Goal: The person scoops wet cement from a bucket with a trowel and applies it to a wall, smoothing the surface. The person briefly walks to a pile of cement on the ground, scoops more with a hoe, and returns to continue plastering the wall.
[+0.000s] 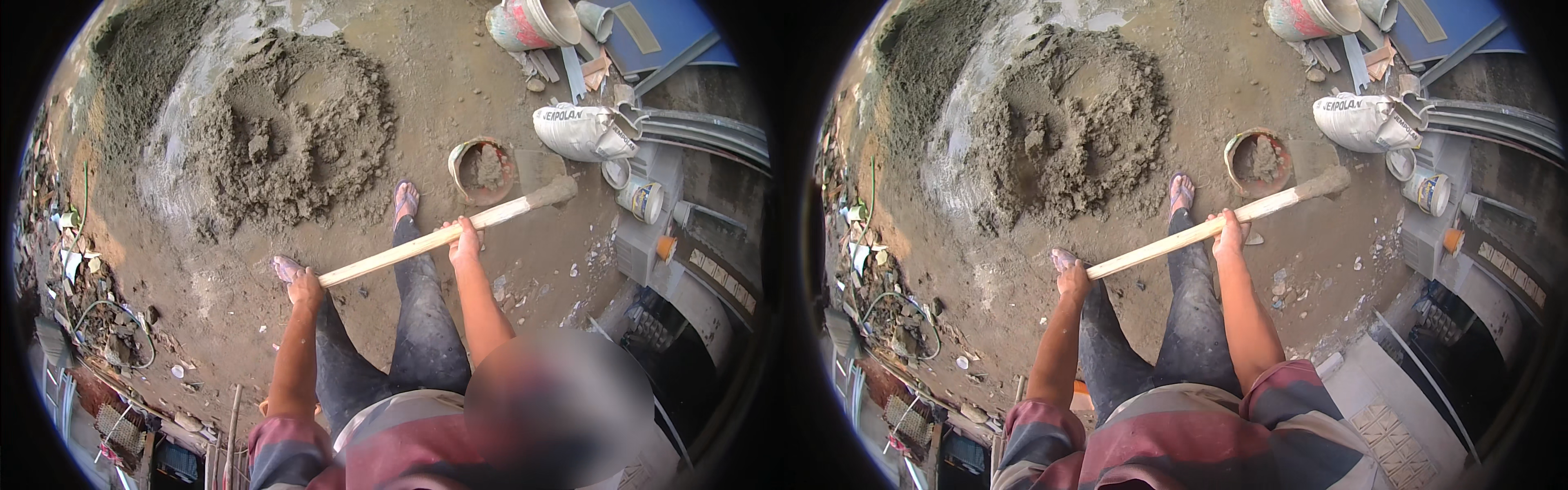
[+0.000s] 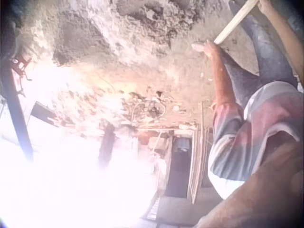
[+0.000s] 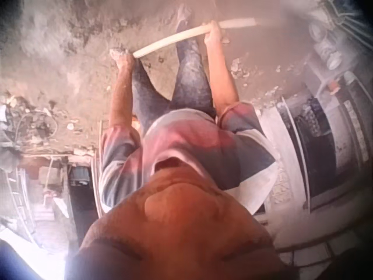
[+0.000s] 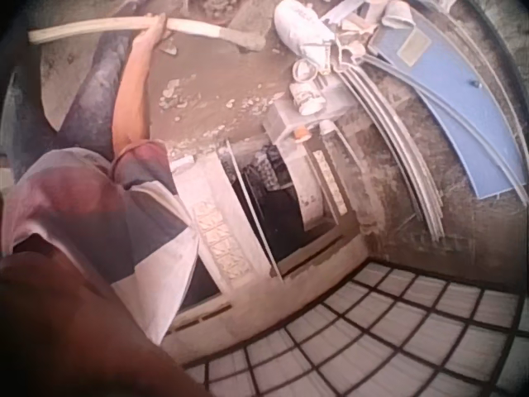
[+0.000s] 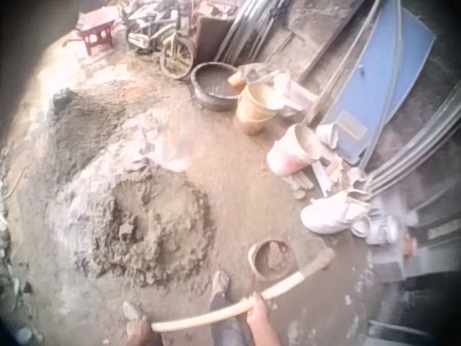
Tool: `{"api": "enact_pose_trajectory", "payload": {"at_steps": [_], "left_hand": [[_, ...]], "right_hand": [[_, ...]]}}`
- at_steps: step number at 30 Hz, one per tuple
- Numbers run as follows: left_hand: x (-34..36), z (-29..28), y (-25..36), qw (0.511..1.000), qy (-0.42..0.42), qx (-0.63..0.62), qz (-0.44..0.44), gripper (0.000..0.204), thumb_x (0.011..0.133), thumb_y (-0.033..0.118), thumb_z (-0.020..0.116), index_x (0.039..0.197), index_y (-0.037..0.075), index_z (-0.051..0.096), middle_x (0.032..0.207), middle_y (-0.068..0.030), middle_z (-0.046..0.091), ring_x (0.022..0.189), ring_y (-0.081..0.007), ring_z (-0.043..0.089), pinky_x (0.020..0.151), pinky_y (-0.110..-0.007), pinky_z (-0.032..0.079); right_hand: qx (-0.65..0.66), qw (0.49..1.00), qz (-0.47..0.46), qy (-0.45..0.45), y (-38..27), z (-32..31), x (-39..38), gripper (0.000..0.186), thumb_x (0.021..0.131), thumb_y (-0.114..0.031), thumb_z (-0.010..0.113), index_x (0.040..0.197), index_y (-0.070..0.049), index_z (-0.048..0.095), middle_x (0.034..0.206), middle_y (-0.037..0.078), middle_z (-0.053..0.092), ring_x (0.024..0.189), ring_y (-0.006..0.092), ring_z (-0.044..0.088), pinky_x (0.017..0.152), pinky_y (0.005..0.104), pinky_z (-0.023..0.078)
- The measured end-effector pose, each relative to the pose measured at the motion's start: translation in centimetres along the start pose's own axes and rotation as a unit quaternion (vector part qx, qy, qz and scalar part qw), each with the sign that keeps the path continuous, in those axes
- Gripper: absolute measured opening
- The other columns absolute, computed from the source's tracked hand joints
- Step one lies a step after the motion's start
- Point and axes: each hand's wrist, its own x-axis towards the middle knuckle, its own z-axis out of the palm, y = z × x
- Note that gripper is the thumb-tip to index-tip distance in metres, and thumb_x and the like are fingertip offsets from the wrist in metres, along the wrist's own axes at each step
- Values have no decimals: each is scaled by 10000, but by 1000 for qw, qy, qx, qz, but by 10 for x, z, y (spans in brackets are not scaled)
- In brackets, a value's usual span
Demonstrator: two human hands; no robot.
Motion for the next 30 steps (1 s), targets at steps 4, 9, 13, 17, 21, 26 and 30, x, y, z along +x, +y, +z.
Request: {"api": "enact_pose_trajectory", "payload": {"at_steps": [4,9,13,17,21,26,30], "left_hand": [[-51,-23,-42,978,3,-127,168,519,852,397,751,1240,108,562,1230,-201,645,1158,-383,624,892,-484,537],[-183,-95,-132,988,113,-68,81,447,868,388,723,1173,91,587,896,-250,703,851,-485,670,712,-564,525],[-245,-172,-117,982,174,36,-62,426,791,332,752,1047,17,620,829,-270,681,838,-474,672,722,-519,512],[-185,-226,-92,958,92,208,-174,418,759,263,719,1022,-45,616,912,-265,710,884,-465,696,802,-525,547],[-94,-255,-34,909,95,386,-126,1223,724,840,643,1601,123,182,1541,-386,233,1374,-606,318,1044,-720,348],[176,-203,256,989,62,-67,114,704,968,407,637,1512,38,385,1461,-212,459,1342,-340,476,1136,-505,363],[293,-111,490,923,-110,-343,137,763,1059,425,468,1622,79,87,1677,-191,128,1521,-385,226,1213,-563,235]], "right_hand": [[-49,992,-1,-113,-21,29,-101,392,898,-62,676,1187,-55,411,1015,117,597,750,239,690,731,369,610],[-363,771,-15,-523,-36,30,-136,506,936,-287,694,1334,-27,521,1187,184,678,1136,249,653,843,382,565],[-358,882,-3,-305,19,-26,-39,440,934,-316,669,1261,-34,587,1104,187,724,1015,297,709,864,409,550],[-403,913,67,10,94,-109,97,407,921,-309,645,1213,-27,604,1138,234,702,1064,383,685,925,440,535],[-418,880,207,89,158,-176,215,504,921,-351,661,1267,5,572,1207,243,676,1142,378,655,983,431,513],[-238,907,285,201,182,-200,342,655,914,-397,692,1332,60,477,1211,316,644,1129,424,650,951,446,534],[-183,871,285,355,204,-211,390,620,866,-408,730,1232,49,527,1114,291,688,1089,400,678,913,459,552]]}}
